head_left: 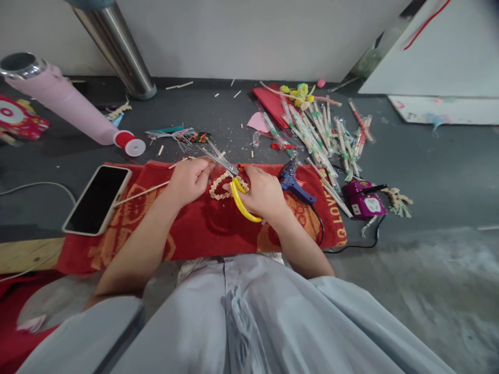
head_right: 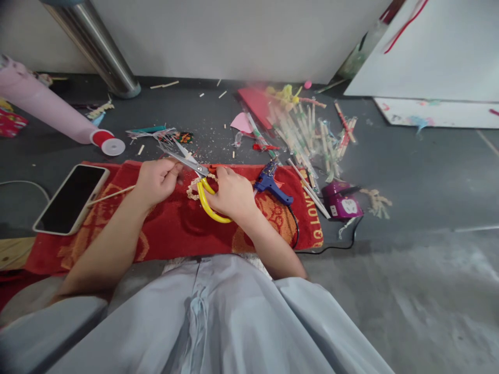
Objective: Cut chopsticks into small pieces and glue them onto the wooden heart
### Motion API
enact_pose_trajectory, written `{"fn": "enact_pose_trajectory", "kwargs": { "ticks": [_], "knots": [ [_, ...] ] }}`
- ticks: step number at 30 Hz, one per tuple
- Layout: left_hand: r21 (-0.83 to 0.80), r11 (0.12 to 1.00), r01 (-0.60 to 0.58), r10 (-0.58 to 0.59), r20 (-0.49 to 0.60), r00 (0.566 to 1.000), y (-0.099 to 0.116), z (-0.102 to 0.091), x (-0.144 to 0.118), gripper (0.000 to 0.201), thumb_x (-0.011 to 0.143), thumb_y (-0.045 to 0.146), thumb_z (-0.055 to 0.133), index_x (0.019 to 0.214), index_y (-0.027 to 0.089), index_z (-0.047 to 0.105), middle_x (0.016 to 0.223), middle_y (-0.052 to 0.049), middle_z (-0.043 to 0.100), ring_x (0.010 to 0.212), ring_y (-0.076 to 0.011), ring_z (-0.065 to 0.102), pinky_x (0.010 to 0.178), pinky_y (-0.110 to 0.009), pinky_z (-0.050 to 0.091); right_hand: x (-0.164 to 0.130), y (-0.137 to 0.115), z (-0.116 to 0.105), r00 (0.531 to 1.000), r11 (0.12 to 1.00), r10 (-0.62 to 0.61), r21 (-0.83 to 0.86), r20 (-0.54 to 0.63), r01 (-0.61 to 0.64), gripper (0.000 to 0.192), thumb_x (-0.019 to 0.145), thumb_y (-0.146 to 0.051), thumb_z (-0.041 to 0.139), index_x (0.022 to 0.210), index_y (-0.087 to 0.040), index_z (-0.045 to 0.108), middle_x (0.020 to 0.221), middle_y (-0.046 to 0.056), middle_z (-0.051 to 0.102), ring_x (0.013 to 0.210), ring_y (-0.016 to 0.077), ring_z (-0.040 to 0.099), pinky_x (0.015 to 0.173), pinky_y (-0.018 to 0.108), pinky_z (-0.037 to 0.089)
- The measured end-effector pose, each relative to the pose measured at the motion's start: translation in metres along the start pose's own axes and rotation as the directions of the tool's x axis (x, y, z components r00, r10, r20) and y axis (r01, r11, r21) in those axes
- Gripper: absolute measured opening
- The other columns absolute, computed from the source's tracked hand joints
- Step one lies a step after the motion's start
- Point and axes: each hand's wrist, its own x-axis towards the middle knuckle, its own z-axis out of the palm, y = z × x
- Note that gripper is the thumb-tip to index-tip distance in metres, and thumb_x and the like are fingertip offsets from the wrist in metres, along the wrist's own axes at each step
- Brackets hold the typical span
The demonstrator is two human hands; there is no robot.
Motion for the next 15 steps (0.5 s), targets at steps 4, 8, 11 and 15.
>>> {"fn": "enact_pose_trajectory", "kwargs": {
  "ticks": [4,8,11,15],
  "knots": [
    [0.008,1.000,0.000,0.000,-0.009,1.000,0.0003,0.0019,-0.0003,0.036,0.094,0.034,0.034,0.063,0.021,0.047,0.058,-0.001,0.055,0.056,-0.0146,0.052,0.060,-0.028,0.042,0.0003,0.0000,-0.0003,1.000,1.000,0.006,-0.002,0.005,-0.006,0.056,0.089,-0.067,0.042,0.100,-0.015,0.059,0.099,0.014,0.071,0.089,0.0298,0.067,0.068,0.032,0.040],
    [0.047,0.999,-0.003,0.006,-0.067,0.998,0.0035,0.0039,-0.0016,0.037,0.096,0.037,0.033,0.076,0.020,0.059,0.068,-0.004,0.063,0.067,-0.0166,0.058,0.066,-0.028,0.044,0.0034,0.0031,0.0035,1.000,0.998,-0.010,0.055,-0.008,0.010,0.060,0.088,-0.068,0.043,0.105,-0.014,0.060,0.103,0.014,0.071,0.093,0.0298,0.067,0.071,0.033,0.042],
    [0.090,0.996,-0.009,0.020,-0.115,0.993,0.0045,0.0064,-0.0032,0.035,0.097,0.037,0.034,0.097,0.019,0.065,0.084,-0.007,0.070,0.079,-0.0186,0.063,0.070,-0.028,0.045,0.0051,0.0054,0.0060,1.000,0.993,-0.018,0.115,-0.017,0.020,0.062,0.088,-0.070,0.041,0.110,-0.015,0.061,0.107,0.014,0.070,0.096,0.0290,0.067,0.073,0.033,0.043],
    [0.134,0.991,-0.031,0.047,-0.118,0.992,0.0006,0.0096,-0.0048,0.040,0.098,0.036,0.030,0.101,0.019,0.066,0.087,-0.008,0.072,0.082,-0.0189,0.065,0.072,-0.028,0.045,0.0047,0.0065,0.0057,0.999,0.988,-0.034,0.149,-0.006,0.035,0.064,0.088,-0.071,0.040,0.111,-0.014,0.061,0.106,0.014,0.070,0.097,0.0289,0.067,0.076,0.033,0.044]
  ]
}}
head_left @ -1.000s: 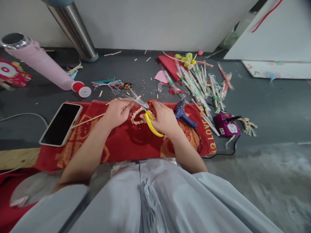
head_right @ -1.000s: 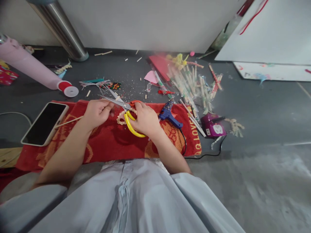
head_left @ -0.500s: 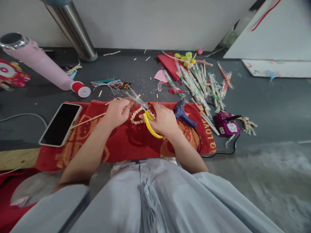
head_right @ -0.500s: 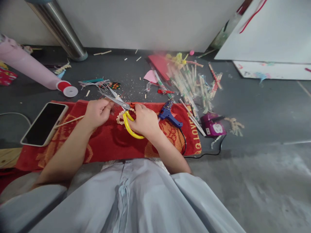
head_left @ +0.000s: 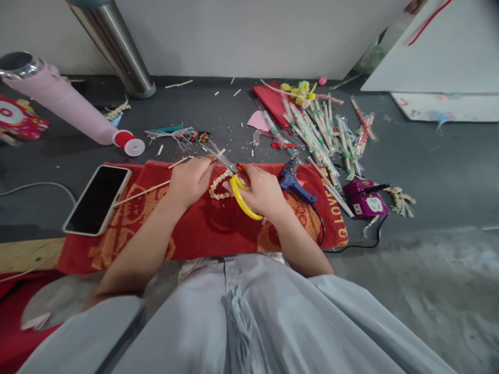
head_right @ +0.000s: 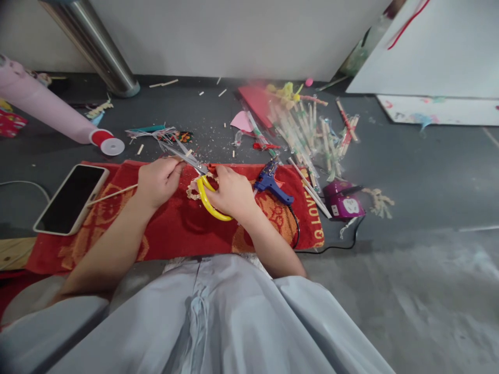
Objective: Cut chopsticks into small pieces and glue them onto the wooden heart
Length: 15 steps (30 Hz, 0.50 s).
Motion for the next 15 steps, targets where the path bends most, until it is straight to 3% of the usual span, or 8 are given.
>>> {"fn": "enact_pose_trajectory", "kwargs": {
  "ticks": [6,15],
  "knots": [
    [-0.015,1.000,0.022,-0.022,0.005,1.000,-0.003,0.000,0.001,0.036,0.097,0.035,0.033,0.096,0.021,0.066,0.078,-0.006,0.070,0.078,-0.0195,0.065,0.071,-0.028,0.047,-0.001,0.001,-0.001,0.998,0.998,-0.051,0.046,-0.031,0.052,0.071,0.087,-0.073,0.039,0.118,-0.011,0.055,0.109,0.016,0.068,0.103,0.0294,0.064,0.085,0.036,0.045],
    [-0.151,0.988,0.035,-0.025,0.064,0.998,0.004,-0.010,0.004,0.042,0.095,0.037,0.034,0.067,0.020,0.060,0.068,-0.005,0.067,0.071,-0.0189,0.065,0.071,-0.030,0.051,0.000,0.009,0.007,0.978,0.980,-0.179,0.071,-0.104,0.187,0.073,0.085,-0.076,0.037,0.115,-0.011,0.050,0.114,0.019,0.061,0.107,0.0299,0.059,0.096,0.042,0.044]
  ]
}}
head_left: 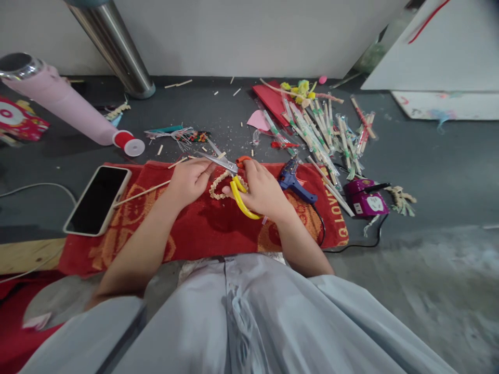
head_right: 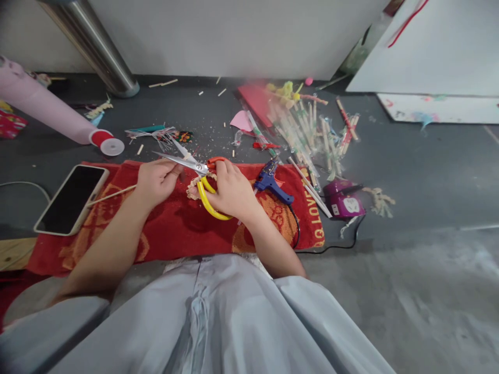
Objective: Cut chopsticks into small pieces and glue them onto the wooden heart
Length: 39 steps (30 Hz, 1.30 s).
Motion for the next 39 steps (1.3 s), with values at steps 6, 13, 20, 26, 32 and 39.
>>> {"fn": "enact_pose_trajectory", "kwargs": {
  "ticks": [6,13,20,26,32,39],
  "knots": [
    [-0.043,0.999,0.000,0.001,0.041,0.999,0.000,0.000,0.000,0.051,0.098,0.045,0.025,0.066,0.024,0.058,0.070,-0.005,0.067,0.075,-0.0185,0.066,0.072,-0.030,0.052,-0.001,0.001,0.001,1.000,1.000,-0.019,0.000,0.001,0.019,0.074,0.083,-0.079,0.036,0.112,-0.012,0.051,0.111,0.018,0.061,0.106,0.0300,0.058,0.095,0.043,0.045],
    [-0.004,0.999,-0.047,0.047,0.015,0.999,-0.003,0.004,-0.001,0.043,0.098,0.037,0.028,0.070,0.021,0.056,0.080,-0.007,0.070,0.082,-0.0184,0.066,0.078,-0.029,0.051,0.002,-0.005,0.001,0.998,0.998,0.051,-0.043,0.046,-0.049,0.066,0.088,-0.072,0.037,0.109,-0.011,0.053,0.109,0.018,0.063,0.102,0.0294,0.061,0.090,0.038,0.046],
    [0.098,0.995,-0.027,0.026,0.008,1.000,-0.007,0.008,-0.003,0.037,0.098,0.035,0.030,0.075,0.021,0.056,0.073,-0.005,0.065,0.069,-0.0171,0.061,0.068,-0.028,0.046,0.001,-0.013,-0.002,0.984,0.983,0.155,-0.110,0.089,-0.145,0.062,0.089,-0.068,0.041,0.110,-0.012,0.056,0.108,0.017,0.067,0.096,0.0304,0.064,0.079,0.035,0.045],
    [0.113,0.993,-0.041,0.040,0.009,0.999,-0.007,0.009,-0.002,0.040,0.098,0.036,0.027,0.079,0.020,0.057,0.071,-0.005,0.063,0.067,-0.0172,0.059,0.066,-0.028,0.043,0.001,-0.013,-0.005,0.981,0.985,0.155,-0.096,0.113,-0.144,0.058,0.089,-0.067,0.044,0.105,-0.013,0.057,0.104,0.014,0.068,0.094,0.0290,0.065,0.073,0.032,0.041],
    [0.134,0.989,-0.058,0.058,0.002,0.998,-0.015,0.014,0.000,0.041,0.098,0.037,0.025,0.083,0.018,0.059,0.070,-0.005,0.062,0.067,-0.0169,0.058,0.067,-0.027,0.043,0.003,-0.008,-0.008,0.980,0.992,0.127,-0.029,0.153,-0.124,0.056,0.088,-0.068,0.046,0.101,-0.014,0.056,0.100,0.013,0.069,0.092,0.0262,0.065,0.072,0.030,0.038],
    [0.052,0.996,-0.073,0.071,0.033,0.997,-0.020,0.013,0.003,0.042,0.098,0.040,0.026,0.074,0.020,0.054,0.066,-0.004,0.059,0.063,-0.0159,0.056,0.064,-0.028,0.041,0.003,-0.006,-0.006,0.983,0.994,0.104,0.010,0.154,-0.107,0.060,0.089,-0.069,0.041,0.105,-0.014,0.056,0.101,0.014,0.068,0.094,0.0275,0.065,0.075,0.032,0.041]
  ]
}}
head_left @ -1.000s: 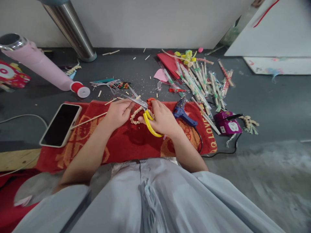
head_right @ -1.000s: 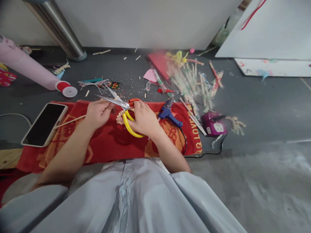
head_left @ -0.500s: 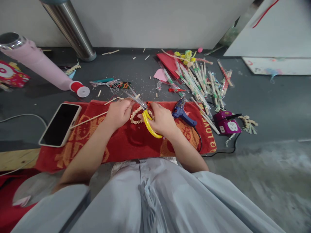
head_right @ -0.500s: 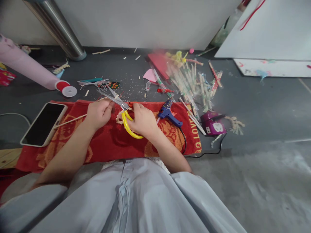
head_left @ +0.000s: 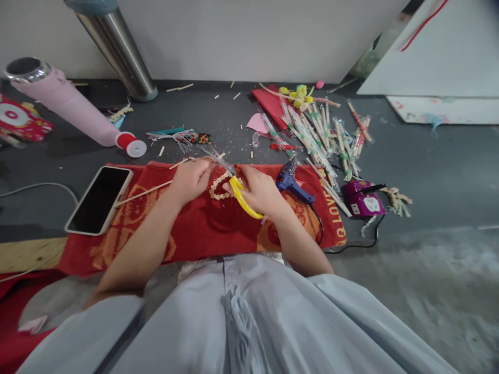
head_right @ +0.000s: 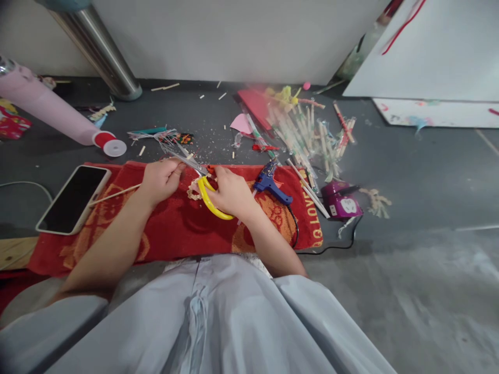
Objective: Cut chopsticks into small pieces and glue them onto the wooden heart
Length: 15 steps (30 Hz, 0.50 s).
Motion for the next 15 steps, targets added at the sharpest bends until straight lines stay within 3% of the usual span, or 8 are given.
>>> {"fn": "enact_pose_trajectory", "kwargs": {
  "ticks": [5,10,12,15],
  "knots": [
    [-0.270,0.962,0.035,-0.045,-0.032,0.998,0.010,-0.006,0.003,0.057,0.098,0.054,0.025,0.058,0.020,0.046,0.058,-0.002,0.054,0.057,-0.0122,0.052,0.062,-0.027,0.043,0.002,0.004,0.006,0.993,0.998,-0.056,0.000,-0.107,0.057,0.068,0.087,-0.074,0.037,0.110,-0.012,0.053,0.106,0.017,0.065,0.100,0.0297,0.062,0.084,0.038,0.045],
    [-0.589,0.799,0.120,-0.128,0.028,0.991,0.017,-0.008,0.000,0.053,0.093,0.063,0.039,0.069,0.019,0.055,0.056,0.001,0.055,0.053,-0.0104,0.052,0.057,-0.025,0.045,0.002,0.008,0.011,0.973,0.987,-0.148,0.039,-0.176,0.157,0.070,0.085,-0.077,0.037,0.112,-0.013,0.049,0.111,0.019,0.062,0.107,0.0300,0.059,0.093,0.043,0.045],
    [-0.641,0.753,0.148,-0.126,0.080,0.989,0.018,-0.010,-0.001,0.051,0.092,0.063,0.042,0.071,0.019,0.056,0.053,0.001,0.054,0.049,-0.0095,0.050,0.052,-0.023,0.044,0.002,0.008,0.011,0.973,0.985,-0.154,0.049,-0.170,0.165,0.070,0.084,-0.077,0.037,0.111,-0.013,0.049,0.111,0.018,0.062,0.107,0.0297,0.058,0.094,0.044,0.045],
    [-0.642,0.750,0.158,-0.111,0.114,0.987,0.018,-0.013,0.000,0.053,0.091,0.065,0.042,0.066,0.019,0.053,0.049,0.002,0.051,0.045,-0.0087,0.047,0.048,-0.022,0.042,0.001,0.007,0.010,0.979,0.985,-0.154,0.060,-0.133,0.164,0.071,0.084,-0.079,0.035,0.108,-0.013,0.050,0.107,0.017,0.062,0.105,0.0288,0.059,0.093,0.042,0.045]
  ]
}}
